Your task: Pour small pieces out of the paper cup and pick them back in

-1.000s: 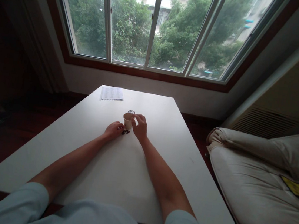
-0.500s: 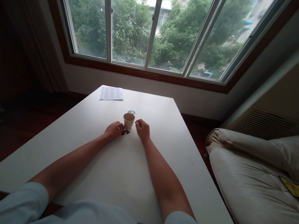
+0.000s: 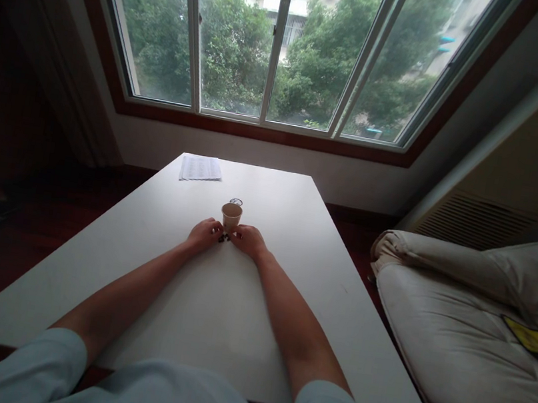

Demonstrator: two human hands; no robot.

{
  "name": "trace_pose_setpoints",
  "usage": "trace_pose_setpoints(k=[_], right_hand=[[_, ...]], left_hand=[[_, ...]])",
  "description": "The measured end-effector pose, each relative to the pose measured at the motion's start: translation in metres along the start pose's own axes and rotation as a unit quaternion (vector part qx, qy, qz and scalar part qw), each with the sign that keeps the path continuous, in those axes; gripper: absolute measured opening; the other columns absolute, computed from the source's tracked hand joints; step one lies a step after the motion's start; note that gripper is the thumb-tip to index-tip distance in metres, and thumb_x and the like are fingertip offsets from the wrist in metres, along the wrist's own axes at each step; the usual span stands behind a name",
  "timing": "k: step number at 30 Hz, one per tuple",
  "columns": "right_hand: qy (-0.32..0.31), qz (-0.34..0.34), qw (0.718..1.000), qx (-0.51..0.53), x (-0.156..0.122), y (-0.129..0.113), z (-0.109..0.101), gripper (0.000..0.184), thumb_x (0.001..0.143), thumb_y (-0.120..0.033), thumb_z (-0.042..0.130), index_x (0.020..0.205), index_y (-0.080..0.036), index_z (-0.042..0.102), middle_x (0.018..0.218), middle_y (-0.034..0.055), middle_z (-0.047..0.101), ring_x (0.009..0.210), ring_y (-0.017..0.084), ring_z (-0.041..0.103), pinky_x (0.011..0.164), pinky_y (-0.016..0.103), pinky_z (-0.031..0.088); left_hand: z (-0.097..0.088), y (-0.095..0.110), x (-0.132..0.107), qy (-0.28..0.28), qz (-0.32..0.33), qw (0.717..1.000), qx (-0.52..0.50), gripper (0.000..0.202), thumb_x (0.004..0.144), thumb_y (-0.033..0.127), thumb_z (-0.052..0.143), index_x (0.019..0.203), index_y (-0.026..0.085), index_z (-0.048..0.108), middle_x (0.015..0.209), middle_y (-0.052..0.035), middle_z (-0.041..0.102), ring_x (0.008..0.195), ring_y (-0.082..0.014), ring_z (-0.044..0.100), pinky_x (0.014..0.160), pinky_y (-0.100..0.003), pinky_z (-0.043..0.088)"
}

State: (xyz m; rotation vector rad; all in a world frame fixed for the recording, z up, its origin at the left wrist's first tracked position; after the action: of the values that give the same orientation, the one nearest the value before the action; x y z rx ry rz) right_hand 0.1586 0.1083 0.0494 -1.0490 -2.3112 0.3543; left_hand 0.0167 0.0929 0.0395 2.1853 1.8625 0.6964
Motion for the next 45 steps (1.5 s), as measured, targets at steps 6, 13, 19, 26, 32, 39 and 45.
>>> trace_pose_setpoints(k=[6,13,19,26,32,39,45], right_hand=[[-0.018,-0.023,0.999,-0.037,0.000,-0.009,0.001,0.021,0.082,-0.026,0.066,0.098,-0.030,0.078,0.084,0.0005,0.072,0.072,0.016,0.061,0.069,0.026,0.041],[-0.028,-0.015,0.999,-0.035,0.001,-0.008,0.003,0.020,0.082,-0.024,0.065,0.097,-0.030,0.077,0.089,0.0014,0.073,0.076,0.017,0.062,0.070,0.026,0.041],[-0.020,-0.012,0.999,-0.028,0.001,-0.005,0.003,0.015,0.083,-0.023,0.064,0.090,-0.028,0.076,0.089,0.0019,0.073,0.077,0.017,0.063,0.070,0.025,0.041],[0.002,0.003,1.000,-0.012,0.001,-0.002,-0.001,0.011,0.082,-0.024,0.063,0.082,-0.025,0.073,0.084,0.0030,0.071,0.075,0.017,0.061,0.070,0.026,0.040],[0.073,0.070,0.994,0.029,-0.002,0.021,-0.012,0.013,0.082,-0.027,0.057,0.080,-0.024,0.070,0.071,-0.0007,0.067,0.063,0.014,0.054,0.063,0.025,0.038],[0.144,0.120,0.977,0.104,-0.006,0.039,-0.025,0.015,0.079,-0.034,0.058,0.082,-0.022,0.068,0.068,-0.0016,0.063,0.062,0.014,0.051,0.063,0.026,0.042],[0.203,0.172,0.939,0.218,-0.006,0.068,-0.023,0.023,0.078,-0.034,0.055,0.095,-0.022,0.067,0.079,0.0005,0.068,0.070,0.015,0.060,0.070,0.028,0.050]], left_hand=[[-0.001,0.001,0.000,-0.001,-0.008,1.000,0.004,0.019,0.091,0.032,0.055,0.096,0.026,0.073,0.100,-0.0048,0.064,0.092,-0.0177,0.059,0.077,-0.027,0.043],[-0.001,0.001,0.000,0.003,0.003,1.000,0.000,0.019,0.090,0.031,0.056,0.096,0.026,0.073,0.099,-0.0046,0.064,0.090,-0.0174,0.059,0.076,-0.027,0.043],[-0.001,0.000,-0.001,0.002,-0.005,1.000,0.005,0.019,0.091,0.031,0.056,0.096,0.026,0.073,0.100,-0.0046,0.064,0.091,-0.0173,0.059,0.077,-0.027,0.043],[-0.002,0.002,-0.001,0.001,-0.003,1.000,0.001,0.019,0.090,0.031,0.056,0.095,0.026,0.073,0.100,-0.0048,0.064,0.092,-0.0181,0.059,0.078,-0.028,0.044],[-0.002,0.001,0.000,0.004,0.003,1.000,-0.001,0.019,0.091,0.033,0.056,0.096,0.026,0.073,0.098,-0.0047,0.064,0.090,-0.0181,0.059,0.077,-0.028,0.043],[-0.001,0.001,0.000,0.007,0.011,1.000,-0.004,0.019,0.091,0.032,0.055,0.094,0.026,0.072,0.097,-0.0046,0.064,0.088,-0.0178,0.059,0.075,-0.028,0.042],[-0.002,0.002,-0.001,0.005,0.007,1.000,0.001,0.019,0.091,0.031,0.055,0.094,0.025,0.073,0.098,-0.0046,0.065,0.088,-0.0173,0.060,0.074,-0.028,0.043]])
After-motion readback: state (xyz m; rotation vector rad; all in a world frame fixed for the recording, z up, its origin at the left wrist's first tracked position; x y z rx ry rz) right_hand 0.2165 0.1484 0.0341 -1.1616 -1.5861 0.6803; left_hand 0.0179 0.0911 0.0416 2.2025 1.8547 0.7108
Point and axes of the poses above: each hand's wrist, its own x-axis towards the middle knuckle, its own z-axis out of the palm, y = z × x, the point moved 10 cm from there along x, towards the middle knuckle
